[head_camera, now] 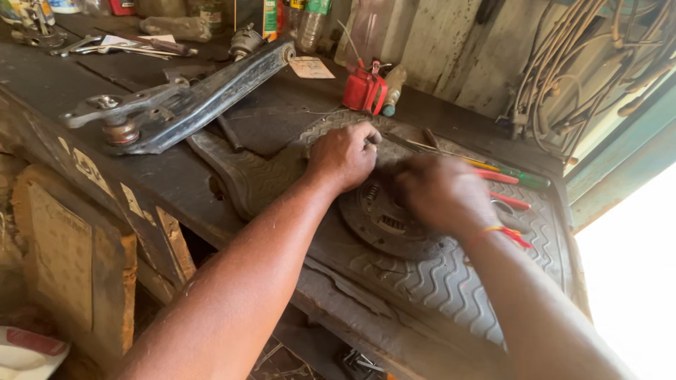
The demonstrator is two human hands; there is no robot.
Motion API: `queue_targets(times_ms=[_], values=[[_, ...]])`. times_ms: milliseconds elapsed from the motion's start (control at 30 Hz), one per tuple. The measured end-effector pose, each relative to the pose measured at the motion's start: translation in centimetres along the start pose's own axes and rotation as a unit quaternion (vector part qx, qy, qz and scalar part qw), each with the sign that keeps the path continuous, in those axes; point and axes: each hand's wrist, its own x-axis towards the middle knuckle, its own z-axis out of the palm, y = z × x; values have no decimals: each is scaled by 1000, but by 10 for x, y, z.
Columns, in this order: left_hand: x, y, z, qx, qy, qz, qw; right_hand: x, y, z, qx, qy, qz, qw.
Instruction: The person cleans a circular metal car part on a workbench using a dark cloth. They wipe the surface and edges of the part, then place a smaller cylindrical metal component onto it and continue wiping both items.
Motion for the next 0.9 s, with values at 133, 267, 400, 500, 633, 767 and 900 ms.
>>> queue_targets(times_ms=[133,267,400,500,633,767,900], values=[[1,-2,3,-2,-17,-18,1000,2,-13,-1,-28,-63,-50,996],[9,-6,4,-6,-5,-5,1000,1,-19,-9,103,-92,-67,988],[5,-10,6,-15,-16,-28,999,-3,-18,2,85,-28,-31,996],[5,-7,4,2,-6,-7,1000,-3,-21,7,4,-10,-112,994],[6,-7,3,-15,-32,-22,999,-7,-30,-2,11,-51,-153,987],[6,-7,2,-3,-33,-26,999,-15,-42,-26,3,-107,-184,977],[2,-2,-2,13,-21,-7,1000,-23,-45,-48,8,-178,-164,970]])
